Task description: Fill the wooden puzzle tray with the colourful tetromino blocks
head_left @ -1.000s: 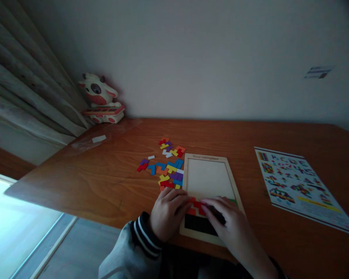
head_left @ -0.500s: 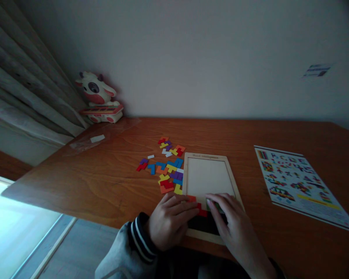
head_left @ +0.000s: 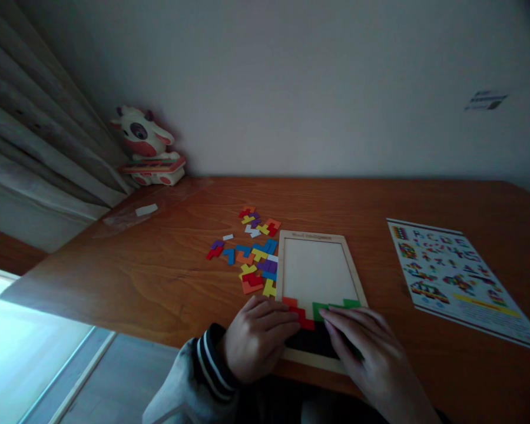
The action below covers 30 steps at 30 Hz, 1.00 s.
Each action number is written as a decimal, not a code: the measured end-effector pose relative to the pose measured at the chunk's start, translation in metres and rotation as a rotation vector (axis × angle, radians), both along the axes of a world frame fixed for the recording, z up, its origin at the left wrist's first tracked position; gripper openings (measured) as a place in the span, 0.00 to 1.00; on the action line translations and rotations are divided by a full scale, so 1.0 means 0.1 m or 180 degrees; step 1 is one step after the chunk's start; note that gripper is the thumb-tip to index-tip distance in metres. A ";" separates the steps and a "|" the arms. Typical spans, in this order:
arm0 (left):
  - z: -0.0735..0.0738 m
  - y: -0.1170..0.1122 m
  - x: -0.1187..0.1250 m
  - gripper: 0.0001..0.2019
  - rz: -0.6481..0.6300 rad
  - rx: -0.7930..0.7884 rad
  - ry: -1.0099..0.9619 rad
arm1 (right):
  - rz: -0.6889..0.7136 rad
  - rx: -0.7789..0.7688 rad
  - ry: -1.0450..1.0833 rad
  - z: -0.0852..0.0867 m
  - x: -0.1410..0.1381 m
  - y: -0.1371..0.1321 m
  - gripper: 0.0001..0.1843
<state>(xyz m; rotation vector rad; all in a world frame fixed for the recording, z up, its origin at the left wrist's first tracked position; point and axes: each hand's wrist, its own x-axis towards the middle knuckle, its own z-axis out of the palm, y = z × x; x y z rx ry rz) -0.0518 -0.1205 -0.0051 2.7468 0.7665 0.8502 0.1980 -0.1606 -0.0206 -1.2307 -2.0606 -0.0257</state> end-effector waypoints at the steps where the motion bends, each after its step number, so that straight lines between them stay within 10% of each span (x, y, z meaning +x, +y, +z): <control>1: 0.01 0.00 0.00 0.17 0.0001 -0.0002 -0.0002 | 0.0011 -0.0007 -0.0015 0.00 0.00 0.00 0.14; 10: 0.05 -0.02 0.02 0.17 0.0071 0.0010 -0.0154 | 0.0044 0.0030 -0.0165 0.00 0.00 0.00 0.14; 18: -0.04 0.17 -0.25 0.14 0.1845 0.0173 -0.0144 | -0.0238 0.0042 -0.0001 -0.02 0.00 -0.01 0.15; 30: -0.06 0.17 -0.33 0.10 0.1506 0.0486 -0.0048 | -0.0370 0.0086 0.0065 -0.04 -0.01 -0.02 0.15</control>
